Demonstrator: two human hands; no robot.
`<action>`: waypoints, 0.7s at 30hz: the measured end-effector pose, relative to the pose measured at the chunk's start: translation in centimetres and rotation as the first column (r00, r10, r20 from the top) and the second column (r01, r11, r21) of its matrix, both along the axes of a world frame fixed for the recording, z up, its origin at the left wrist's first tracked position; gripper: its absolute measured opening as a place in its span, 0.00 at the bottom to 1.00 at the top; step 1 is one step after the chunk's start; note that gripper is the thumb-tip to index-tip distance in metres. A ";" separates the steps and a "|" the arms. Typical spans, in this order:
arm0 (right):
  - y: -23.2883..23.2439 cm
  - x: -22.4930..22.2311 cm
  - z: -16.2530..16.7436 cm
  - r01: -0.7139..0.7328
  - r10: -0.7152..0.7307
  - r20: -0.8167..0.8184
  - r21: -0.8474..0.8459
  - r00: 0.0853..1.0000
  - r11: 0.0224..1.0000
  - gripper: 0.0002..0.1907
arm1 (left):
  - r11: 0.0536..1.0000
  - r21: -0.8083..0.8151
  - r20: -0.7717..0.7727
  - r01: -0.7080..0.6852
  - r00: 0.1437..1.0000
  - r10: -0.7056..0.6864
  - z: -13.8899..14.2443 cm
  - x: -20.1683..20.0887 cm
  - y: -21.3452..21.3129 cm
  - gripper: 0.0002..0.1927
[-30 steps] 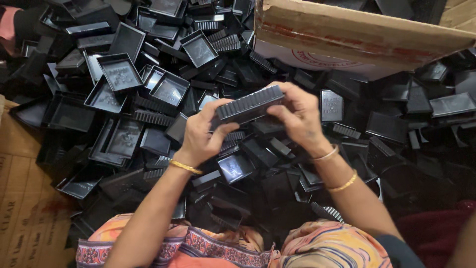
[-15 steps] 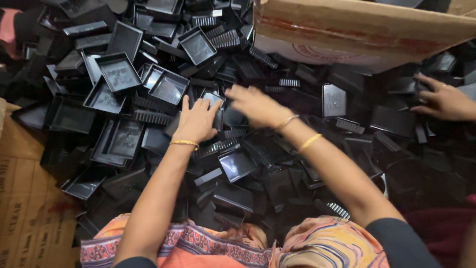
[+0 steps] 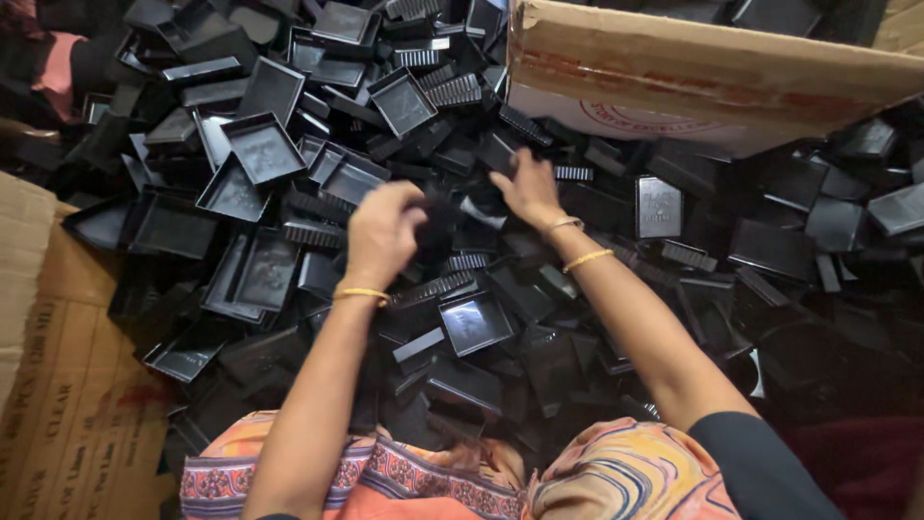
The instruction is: The person picks up black plastic tray halves from a large pile on the floor and snaps them together to form complete trays. They repeatedly pick, align, and press the two halves together, then place the assembled trays into a nearby cardboard box.
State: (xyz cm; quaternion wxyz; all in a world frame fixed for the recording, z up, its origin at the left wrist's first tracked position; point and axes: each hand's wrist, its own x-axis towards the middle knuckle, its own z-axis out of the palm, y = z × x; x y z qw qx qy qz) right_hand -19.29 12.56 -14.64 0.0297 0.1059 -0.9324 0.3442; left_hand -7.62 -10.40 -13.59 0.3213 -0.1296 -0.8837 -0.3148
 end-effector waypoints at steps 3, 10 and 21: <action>1.8 0.5 -1.9 -0.034 0.111 -0.286 0.260 0.952 0.965 0.14 | 0.798 0.602 0.047 0.026 0.997 -0.067 2.1 0.0 -1.7 0.16; 2.4 5.3 1.6 -0.434 0.437 -0.008 -0.137 0.899 0.891 0.17 | -0.412 0.899 -0.058 -0.148 0.892 -0.448 5.4 0.5 -3.2 0.17; 3.3 9.2 8.8 -0.418 0.569 0.027 -0.650 0.822 0.635 0.56 | 0.686 0.622 0.087 0.378 0.837 -0.540 6.7 2.5 -0.3 0.26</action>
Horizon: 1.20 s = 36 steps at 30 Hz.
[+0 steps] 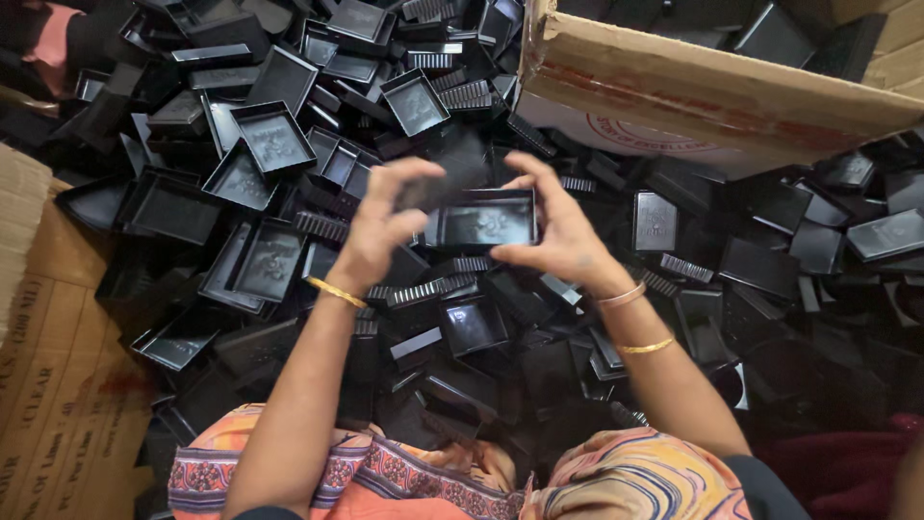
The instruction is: The person picks up black plastic tray halves from a large pile on the floor and snaps them together to form complete trays. They repeatedly pick, align, and press the two halves together, then place the assembled trays into a nearby cardboard box.
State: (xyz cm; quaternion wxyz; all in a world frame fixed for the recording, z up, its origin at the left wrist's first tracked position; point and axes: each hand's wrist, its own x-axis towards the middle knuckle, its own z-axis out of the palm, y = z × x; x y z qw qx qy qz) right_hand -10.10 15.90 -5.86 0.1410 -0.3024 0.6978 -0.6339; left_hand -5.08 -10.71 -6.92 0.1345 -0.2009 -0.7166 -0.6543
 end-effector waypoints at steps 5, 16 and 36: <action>1.4 -0.6 -1.0 -0.089 0.095 0.014 -0.218 0.995 0.972 0.59 | 0.908 -0.416 -0.248 -0.052 0.967 -0.059 0.7 1.0 2.0 0.28; 1.2 -0.3 -2.4 0.073 0.043 0.235 -0.463 0.971 0.883 0.48 | 0.889 -0.356 -0.562 -0.288 0.826 0.043 0.6 1.0 4.3 0.31; 2.2 -6.9 0.6 0.663 -0.324 -0.863 0.018 0.389 0.749 0.22 | -0.168 -0.956 -0.288 -0.241 0.884 0.369 -10.2 -2.5 -2.8 0.32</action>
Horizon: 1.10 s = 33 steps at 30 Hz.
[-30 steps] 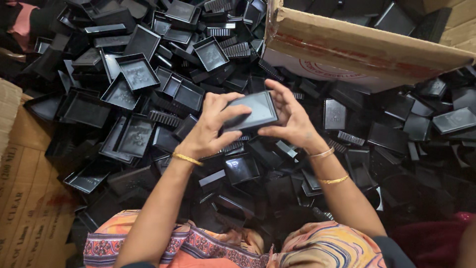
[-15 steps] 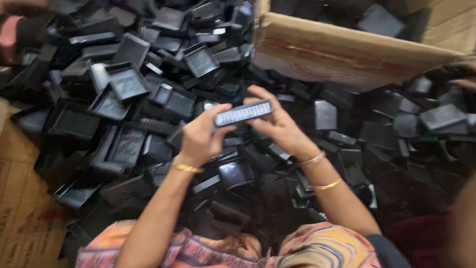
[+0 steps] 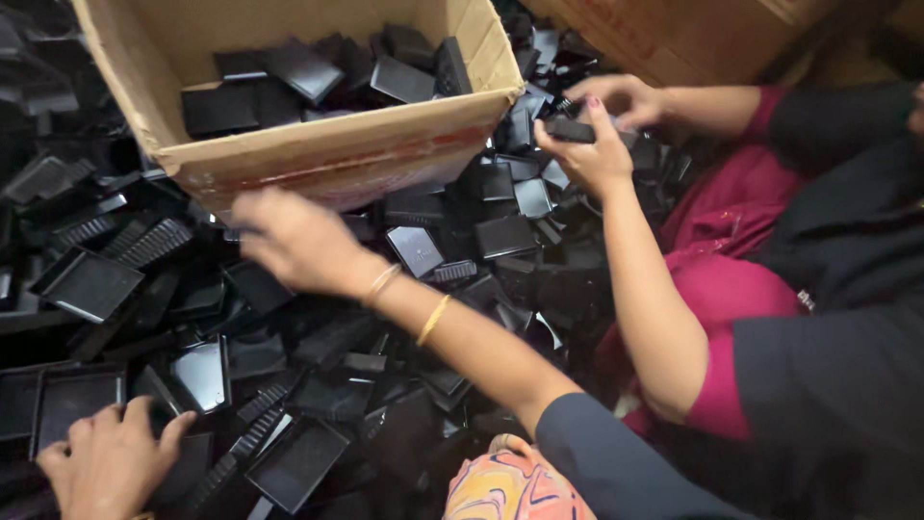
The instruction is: The person picks up black plastic tray halves from a large pile on the floor and snaps them together to form complete trays. They repeatedly pick, align, and press the two halves together, then place the assembled trays into a nearby cardboard box.
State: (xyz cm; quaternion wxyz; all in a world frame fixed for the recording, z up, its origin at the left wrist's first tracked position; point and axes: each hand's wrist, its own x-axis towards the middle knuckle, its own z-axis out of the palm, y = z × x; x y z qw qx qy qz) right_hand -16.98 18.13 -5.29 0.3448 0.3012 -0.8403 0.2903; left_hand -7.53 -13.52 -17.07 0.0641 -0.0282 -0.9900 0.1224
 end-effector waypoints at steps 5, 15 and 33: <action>-1.6 1.2 -9.2 -0.208 -0.334 0.730 0.542 0.596 0.814 0.41 | 0.992 -0.123 0.034 -0.013 0.999 0.017 -2.3 0.0 0.3 0.40; -1.9 2.0 -8.9 -0.179 -0.175 0.503 0.578 0.846 0.796 0.22 | 0.998 -0.003 -0.111 -0.061 0.992 0.060 -1.3 -0.1 2.5 0.32; 2.1 1.7 -10.0 0.128 0.910 0.374 -0.926 0.177 0.356 0.18 | 0.643 0.723 -0.565 0.253 0.752 0.340 6.3 -0.7 0.8 0.10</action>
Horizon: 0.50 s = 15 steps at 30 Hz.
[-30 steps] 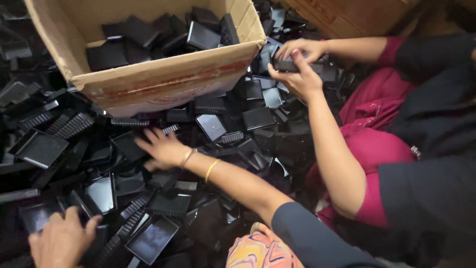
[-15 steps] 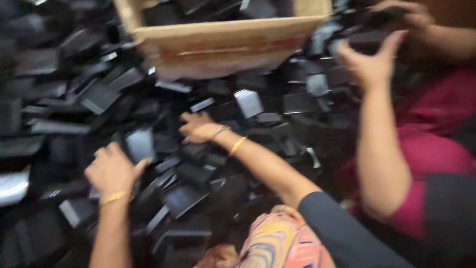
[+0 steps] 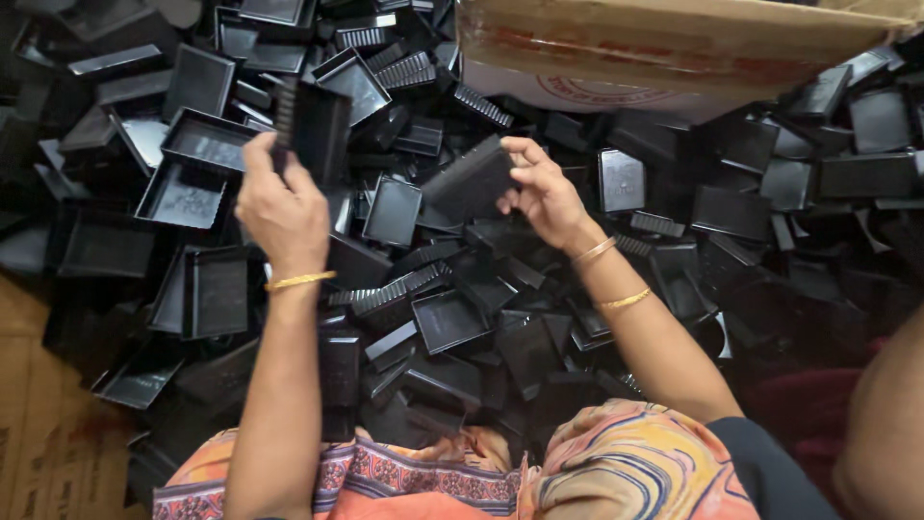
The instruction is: The person picks up black plastic tray halves from a large pile on the floor and snaps them together to form complete trays. They repeatedly pick, align, and press the two halves together, then place the assembled trays into a nearby cardboard box.
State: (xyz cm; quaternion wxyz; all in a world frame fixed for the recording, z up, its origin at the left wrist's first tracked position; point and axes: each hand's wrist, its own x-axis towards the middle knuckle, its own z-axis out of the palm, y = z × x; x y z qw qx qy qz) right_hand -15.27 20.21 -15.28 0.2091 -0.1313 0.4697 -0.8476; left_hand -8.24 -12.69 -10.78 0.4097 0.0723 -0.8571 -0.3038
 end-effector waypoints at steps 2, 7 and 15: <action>-0.3 0.3 -0.9 -0.005 0.042 0.175 -0.210 0.984 0.978 0.14 | 0.997 0.017 -0.059 0.071 0.996 -0.070 0.7 0.5 2.3 0.12; -0.6 0.4 -3.6 0.161 -0.163 0.052 0.043 0.985 0.986 0.11 | 0.895 -0.411 -0.093 -0.174 0.984 0.149 0.5 1.0 4.2 0.22; 1.6 -0.7 -0.5 0.280 -0.278 0.032 -0.137 0.960 0.950 0.20 | 0.906 -0.074 0.673 0.418 0.691 -0.264 -5.3 -2.2 8.7 0.24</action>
